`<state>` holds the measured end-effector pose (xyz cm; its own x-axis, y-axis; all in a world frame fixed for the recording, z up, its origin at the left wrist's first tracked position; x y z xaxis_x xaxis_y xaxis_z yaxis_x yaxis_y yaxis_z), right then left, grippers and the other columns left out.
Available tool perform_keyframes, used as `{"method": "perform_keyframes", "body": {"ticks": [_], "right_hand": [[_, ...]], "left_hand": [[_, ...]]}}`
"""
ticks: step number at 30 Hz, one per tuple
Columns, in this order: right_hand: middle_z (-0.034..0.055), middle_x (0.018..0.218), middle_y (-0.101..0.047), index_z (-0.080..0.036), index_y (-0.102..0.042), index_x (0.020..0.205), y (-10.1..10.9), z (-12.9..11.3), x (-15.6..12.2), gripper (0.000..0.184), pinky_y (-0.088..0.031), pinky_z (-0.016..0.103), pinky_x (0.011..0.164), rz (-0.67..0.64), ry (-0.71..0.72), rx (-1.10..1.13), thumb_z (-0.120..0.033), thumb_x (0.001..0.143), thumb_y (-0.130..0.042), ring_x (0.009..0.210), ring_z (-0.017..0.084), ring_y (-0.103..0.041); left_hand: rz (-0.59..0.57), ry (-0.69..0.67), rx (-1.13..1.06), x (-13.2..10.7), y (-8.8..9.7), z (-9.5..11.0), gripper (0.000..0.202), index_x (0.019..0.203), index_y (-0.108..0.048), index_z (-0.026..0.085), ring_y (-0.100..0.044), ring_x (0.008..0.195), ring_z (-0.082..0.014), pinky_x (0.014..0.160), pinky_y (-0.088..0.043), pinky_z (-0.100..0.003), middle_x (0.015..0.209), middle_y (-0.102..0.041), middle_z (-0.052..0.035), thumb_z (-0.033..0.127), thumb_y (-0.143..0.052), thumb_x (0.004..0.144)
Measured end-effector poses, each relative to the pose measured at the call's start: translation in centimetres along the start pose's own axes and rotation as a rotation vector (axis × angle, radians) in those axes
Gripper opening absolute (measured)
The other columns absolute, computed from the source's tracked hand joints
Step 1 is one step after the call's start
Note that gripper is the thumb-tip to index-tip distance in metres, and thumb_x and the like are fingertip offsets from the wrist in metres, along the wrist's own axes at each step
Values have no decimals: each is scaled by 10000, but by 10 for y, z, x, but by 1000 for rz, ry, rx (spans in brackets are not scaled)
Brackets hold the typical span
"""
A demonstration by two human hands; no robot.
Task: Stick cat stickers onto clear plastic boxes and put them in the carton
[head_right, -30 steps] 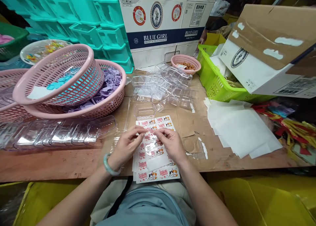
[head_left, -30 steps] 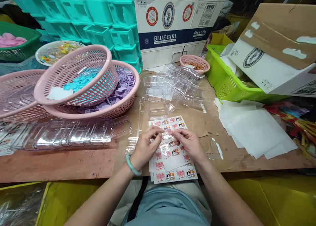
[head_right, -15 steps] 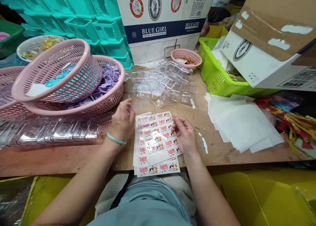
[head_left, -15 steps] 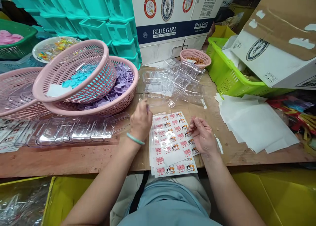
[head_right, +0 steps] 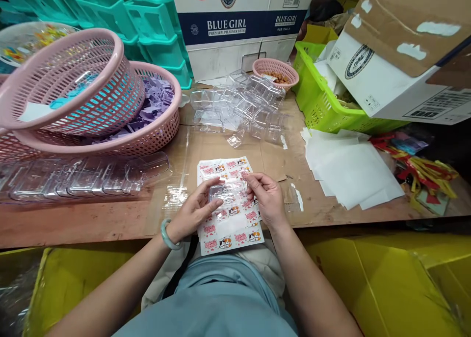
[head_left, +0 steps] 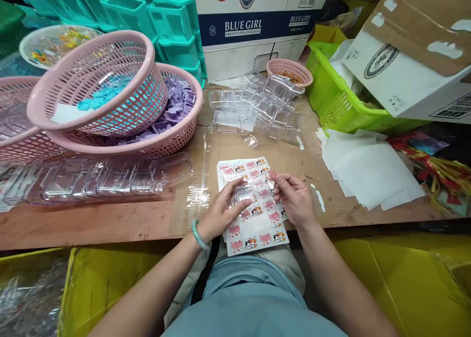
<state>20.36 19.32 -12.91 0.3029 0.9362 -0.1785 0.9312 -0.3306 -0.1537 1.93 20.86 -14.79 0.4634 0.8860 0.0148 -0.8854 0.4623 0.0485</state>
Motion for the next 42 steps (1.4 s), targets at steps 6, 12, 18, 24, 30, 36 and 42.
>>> {"method": "perform_keyframes", "body": {"ticks": [6, 12, 18, 24, 30, 36, 42], "right_hand": [[-45, 499, -534, -172, -658, 719, -21, -18, -18, 302, -380, 189, 420, -219, -127, -315, -467, 755, -712, 432, 65, -450], [-49, 471, -514, -163, -601, 684, -41, -21, -31, 375, -324, 180, 416, -414, -232, -578, -516, 801, -646, 424, 56, -424], [-43, 476, -522, -162, -577, 657, -45, -17, -35, 403, -302, 185, 421, -411, -254, -645, -529, 815, -625, 423, 53, -408], [-43, 483, -521, -169, -565, 642, -49, -15, -40, 399, -279, 182, 413, -441, -277, -667, -512, 844, -599, 420, 50, -386], [-44, 473, -517, -176, -549, 627, -51, -14, -41, 408, -277, 188, 401, -437, -299, -711, -522, 839, -597, 405, 54, -378], [-43, 491, -526, -179, -546, 635, -50, -14, -40, 414, -289, 186, 403, -451, -280, -759, -532, 851, -573, 405, 54, -385], [-45, 485, -519, -180, -542, 632, -51, -14, -39, 421, -304, 186, 403, -464, -285, -785, -544, 842, -573, 394, 57, -393]], "left_hand": [[-60, -43, 79, -2, 4, 6, 512, 1240, -551, 228, -555, 1167, -233, 1016, -433, -383, 1244, -605, -83, 363, -715, 774], [-105, -124, 165, -6, 3, 19, 546, 1259, -538, 232, -569, 1157, -223, 996, -437, -369, 1257, -615, -77, 341, -732, 761], [-100, -121, 157, -6, 4, 15, 570, 1257, -548, 227, -609, 1089, -226, 935, -481, -364, 1219, -641, -83, 363, -746, 740], [-99, -167, 167, -6, 6, 15, 575, 1253, -552, 235, -593, 1148, -232, 967, -476, -378, 1256, -627, -84, 366, -754, 731], [-101, -181, 172, -7, 6, 16, 590, 1261, -550, 234, -594, 1152, -234, 988, -475, -389, 1259, -625, -87, 363, -760, 725], [-109, -208, 197, -7, 5, 18, 592, 1265, -546, 227, -590, 1157, -224, 1003, -462, -381, 1258, -627, -88, 357, -759, 728], [-110, -215, 196, -7, 6, 18, 588, 1261, -551, 220, -596, 1147, -221, 995, -464, -373, 1254, -632, -88, 363, -757, 729]]}}
Point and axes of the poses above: each hand's wrist, its own x-axis towards the middle knuckle, its own y-axis out of the back of the hand, z = x × y, the point moved 8 cm from there along x, towards the middle knuckle
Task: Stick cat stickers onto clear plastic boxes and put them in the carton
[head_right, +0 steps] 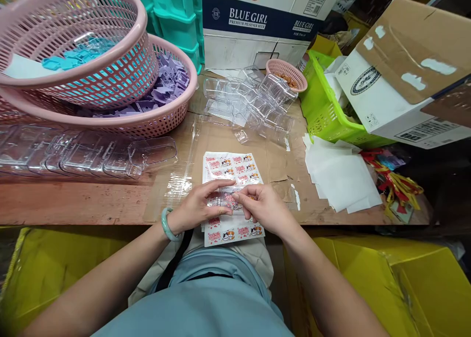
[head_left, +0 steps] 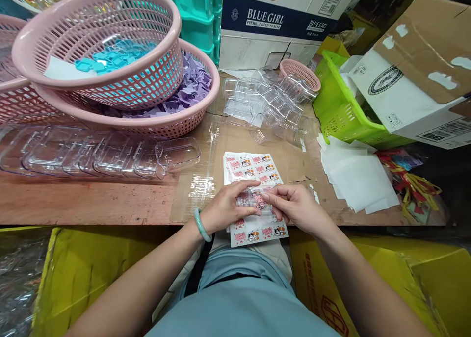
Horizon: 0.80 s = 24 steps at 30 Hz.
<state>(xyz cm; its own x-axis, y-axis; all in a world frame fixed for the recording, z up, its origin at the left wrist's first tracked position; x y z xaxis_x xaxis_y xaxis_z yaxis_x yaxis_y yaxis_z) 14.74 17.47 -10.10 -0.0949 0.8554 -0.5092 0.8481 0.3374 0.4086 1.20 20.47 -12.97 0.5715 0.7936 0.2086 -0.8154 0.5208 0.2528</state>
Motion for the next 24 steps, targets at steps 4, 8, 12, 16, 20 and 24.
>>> {"method": "perform_keyframes", "body": {"ticks": [4, 8, 12, 16, 20, 24], "right_hand": [[-46, 472, -513, -181, -531, 610, 1, -2, 1, 438, -307, 189, 399, 3, 1, -10, -556, 832, -581, 386, 57, -389], [-46, 468, -512, -183, -526, 599, 1, -4, 1, 448, -302, 195, 392, 17, 9, -26, -566, 825, -584, 379, 57, -382], [-41, 465, -512, -183, -522, 586, 2, -5, 0, 453, -297, 200, 387, 27, 12, -46, -563, 826, -578, 373, 58, -381], [-39, 462, -510, -184, -514, 576, 1, -5, 0, 441, -295, 202, 391, 23, -2, -61, -537, 835, -570, 375, 61, -380], [-37, 459, -518, -189, -520, 582, 1, -7, 0, 415, -300, 212, 410, 34, -13, -116, -499, 856, -543, 384, 73, -388], [-18, 483, -551, -189, -578, 594, 3, -22, -5, 357, -308, 232, 467, 148, 84, -353, -404, 875, -531, 446, 103, -447]], "left_hand": [[0, 3, -7, 0, 0, 0, 591, 1263, -557, 233, -594, 1154, -228, 1007, -457, -384, 1250, -636, -85, 368, -759, 724], [1, 17, -14, 0, 0, -1, 592, 1254, -566, 234, -595, 1154, -233, 1009, -458, -383, 1246, -638, -85, 374, -765, 715], [-5, 27, -28, 1, 0, 0, 583, 1249, -567, 237, -595, 1152, -237, 1010, -455, -400, 1246, -639, -89, 366, -765, 717], [-33, 77, -65, 1, -2, -1, 693, 1257, -556, 219, -586, 1153, -254, 1007, -456, -402, 1258, -626, -92, 387, -818, 638], [-11, 185, -169, -1, -5, -5, 480, 1213, -581, 214, -609, 1094, -225, 975, -480, -378, 1209, -641, -80, 411, -686, 788], [70, 223, -214, -4, -7, -8, 345, 1154, -605, 202, -609, 1089, -212, 973, -483, -363, 1172, -647, -82, 365, -615, 850]]}}
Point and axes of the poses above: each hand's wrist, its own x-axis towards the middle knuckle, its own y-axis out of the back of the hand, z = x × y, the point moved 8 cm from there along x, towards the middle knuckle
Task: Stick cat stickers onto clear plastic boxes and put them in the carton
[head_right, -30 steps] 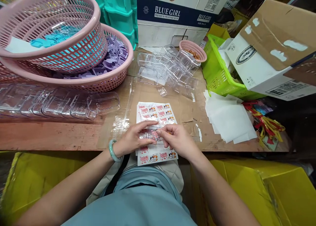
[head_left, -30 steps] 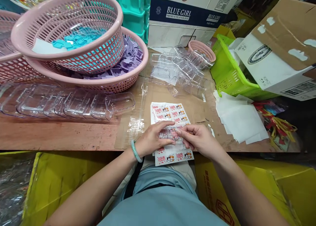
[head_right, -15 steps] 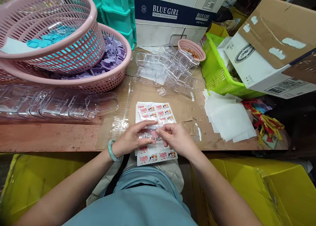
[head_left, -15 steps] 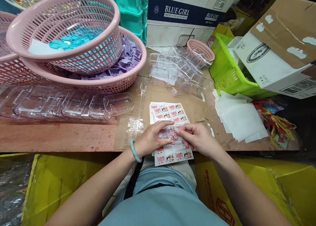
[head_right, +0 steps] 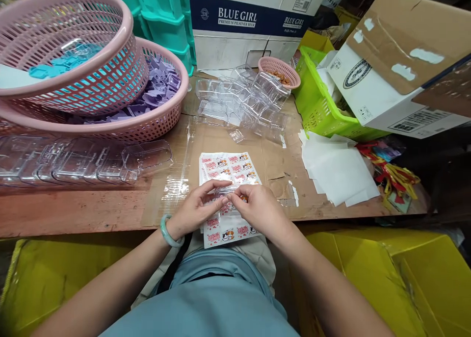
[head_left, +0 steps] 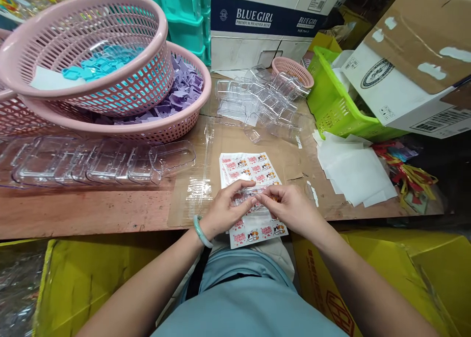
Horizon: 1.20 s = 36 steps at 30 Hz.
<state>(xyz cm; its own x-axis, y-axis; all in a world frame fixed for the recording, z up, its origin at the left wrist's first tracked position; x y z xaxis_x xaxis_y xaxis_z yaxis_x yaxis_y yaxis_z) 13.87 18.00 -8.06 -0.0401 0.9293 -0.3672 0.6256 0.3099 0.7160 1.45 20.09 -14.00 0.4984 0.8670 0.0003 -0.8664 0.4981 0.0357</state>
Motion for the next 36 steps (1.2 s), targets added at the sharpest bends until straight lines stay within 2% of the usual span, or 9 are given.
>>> {"method": "perform_keyframes", "body": {"ticks": [3, 6, 11, 13, 19, 26, 29, 32, 36], "right_hand": [[23, 610, -653, -200, -669, 710, 4, -9, -7, 283, -328, 253, 522, 131, 70, -151, -369, 887, -526, 519, 134, -515], [48, 732, -706, -204, -682, 774, 3, -9, -15, 268, -373, 263, 589, 216, 94, -145, -368, 903, -514, 598, 156, -584], [-5, 600, -622, -205, -643, 1002, 9, 8, -23, 233, -399, 254, 565, 330, 55, -27, -383, 900, -531, 542, 150, -562], [-4, 611, -627, -212, -637, 1000, 11, 13, -24, 218, -415, 254, 574, 345, 72, -25, -366, 919, -505, 560, 154, -584], [97, 925, -719, -171, -637, 1015, 8, 7, -28, 233, -473, 294, 735, 481, 326, -237, -244, 966, -421, 807, 202, -670], [116, 786, -707, -151, -630, 1097, -7, 14, -30, 274, -465, 345, 678, 599, 407, -466, -195, 962, -396, 695, 220, -615], [124, 904, -698, -167, -546, 1228, -2, 20, -35, 300, -477, 351, 717, 714, 358, -369, -236, 961, -430, 729, 214, -600], [136, 1050, -636, -182, -420, 1342, 6, 37, -39, 419, -502, 358, 767, 831, 164, -105, -349, 958, -441, 838, 213, -605], [155, 1212, -593, -174, -407, 1362, -11, 50, -24, 637, -534, 336, 749, 612, -10, 189, -519, 852, -571, 999, 237, -615]], "left_hand": [[3, 11, -6, 0, -1, -2, 357, 1153, -604, 202, -604, 1100, -217, 980, -483, -365, 1181, -643, -85, 376, -624, 842], [-15, 33, -22, 1, -2, -3, 376, 1164, -596, 199, -610, 1089, -222, 960, -496, -363, 1189, -640, -90, 387, -625, 839], [-29, 48, -61, 2, -4, -4, 392, 1157, -597, 186, -608, 1098, -225, 957, -499, -360, 1200, -634, -97, 400, -638, 831], [-32, 51, -65, 2, -5, -5, 396, 1157, -598, 190, -606, 1104, -228, 957, -501, -362, 1207, -632, -95, 407, -641, 829], [-37, 51, -70, 0, -6, -8, 397, 1187, -583, 200, -587, 1155, -238, 992, -488, -380, 1258, -612, -95, 390, -631, 841], [-17, 68, -30, -2, -8, -8, 405, 1181, -578, 197, -592, 1147, -237, 1004, -486, -401, 1279, -602, -98, 395, -640, 833], [-11, 70, -45, -4, -9, -10, 410, 1200, -565, 205, -607, 1122, -228, 984, -501, -391, 1283, -600, -94, 389, -632, 840], [6, 66, -81, -6, -9, -11, 398, 1194, -564, 203, -602, 1137, -223, 991, -497, -384, 1298, -593, -95, 377, -631, 841], [17, 52, -93, -7, -9, -10, 380, 1187, -562, 200, -587, 1164, -221, 1016, -478, -381, 1304, -586, -100, 363, -624, 849]]}}
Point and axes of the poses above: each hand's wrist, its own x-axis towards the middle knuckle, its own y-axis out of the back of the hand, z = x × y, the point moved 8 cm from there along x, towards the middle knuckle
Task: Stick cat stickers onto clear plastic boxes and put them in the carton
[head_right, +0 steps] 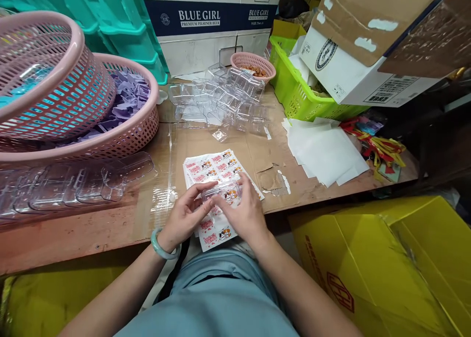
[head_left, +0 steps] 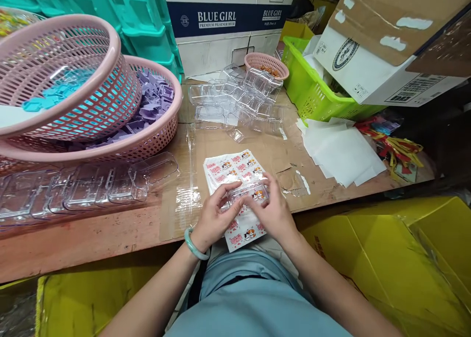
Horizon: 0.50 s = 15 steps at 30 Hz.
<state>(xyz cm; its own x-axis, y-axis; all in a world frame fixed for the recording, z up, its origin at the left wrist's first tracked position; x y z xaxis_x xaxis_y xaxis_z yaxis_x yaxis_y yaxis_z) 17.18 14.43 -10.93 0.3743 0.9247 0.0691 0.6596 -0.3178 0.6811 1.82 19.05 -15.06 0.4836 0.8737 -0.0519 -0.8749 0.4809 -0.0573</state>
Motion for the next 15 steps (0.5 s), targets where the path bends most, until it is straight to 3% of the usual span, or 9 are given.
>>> {"method": "perform_keyframes", "body": {"ticks": [2, 4, 6, 9, 12, 15], "right_hand": [[136, 1266, -600, -187, -510, 1292, -8, 3, 2, 574, -523, 343, 836, -93, -41, 77, -530, 839, -585, 1091, 248, -600], [106, 1255, -629, -199, -591, 1218, -7, 8, 4, 464, -492, 341, 926, -114, -64, 176, -517, 888, -518, 1140, 234, -591], [102, 1225, -651, -189, -627, 1173, -5, 16, 5, 463, -500, 330, 923, -110, -108, 264, -528, 929, -428, 1139, 226, -600], [124, 1281, -610, -190, -526, 1304, -9, 22, 1, 569, -543, 345, 852, -157, -182, 305, -582, 897, -455, 1134, 247, -604], [122, 1381, -522, -239, -411, 1397, -15, 10, -1, 710, -464, 419, 1003, -240, -135, 236, -565, 804, -623, 1245, 267, -520], [100, 1413, -480, -277, -409, 1399, -24, -15, 9, 639, -397, 417, 1077, -439, -22, 314, -508, 839, -611, 1302, 238, -464]], "left_hand": [[-5, -2, 2, 0, 0, 0, 390, 1203, -554, 198, -580, 1174, -223, 1023, -471, -384, 1307, -582, -103, 358, -620, 853], [-10, 0, 5, 0, -1, -1, 402, 1218, -546, 199, -576, 1178, -221, 1028, -468, -383, 1311, -577, -103, 355, -619, 854], [-3, 1, -14, 0, -1, -2, 392, 1205, -551, 195, -579, 1172, -218, 1022, -473, -377, 1304, -582, -103, 356, -619, 855], [17, -7, -54, -4, -2, -1, 374, 1189, -559, 190, -587, 1162, -218, 1012, -482, -376, 1290, -594, -107, 354, -614, 858], [70, -87, -26, -12, 6, 9, 342, 1183, -575, 203, -563, 1204, -230, 1050, -454, -406, 1291, -596, -107, 316, -613, 862], [124, -263, 48, -19, 27, 29, 267, 1130, -610, 220, -520, 1257, -235, 1097, -403, -437, 1293, -595, -99, 236, -610, 863]]}}
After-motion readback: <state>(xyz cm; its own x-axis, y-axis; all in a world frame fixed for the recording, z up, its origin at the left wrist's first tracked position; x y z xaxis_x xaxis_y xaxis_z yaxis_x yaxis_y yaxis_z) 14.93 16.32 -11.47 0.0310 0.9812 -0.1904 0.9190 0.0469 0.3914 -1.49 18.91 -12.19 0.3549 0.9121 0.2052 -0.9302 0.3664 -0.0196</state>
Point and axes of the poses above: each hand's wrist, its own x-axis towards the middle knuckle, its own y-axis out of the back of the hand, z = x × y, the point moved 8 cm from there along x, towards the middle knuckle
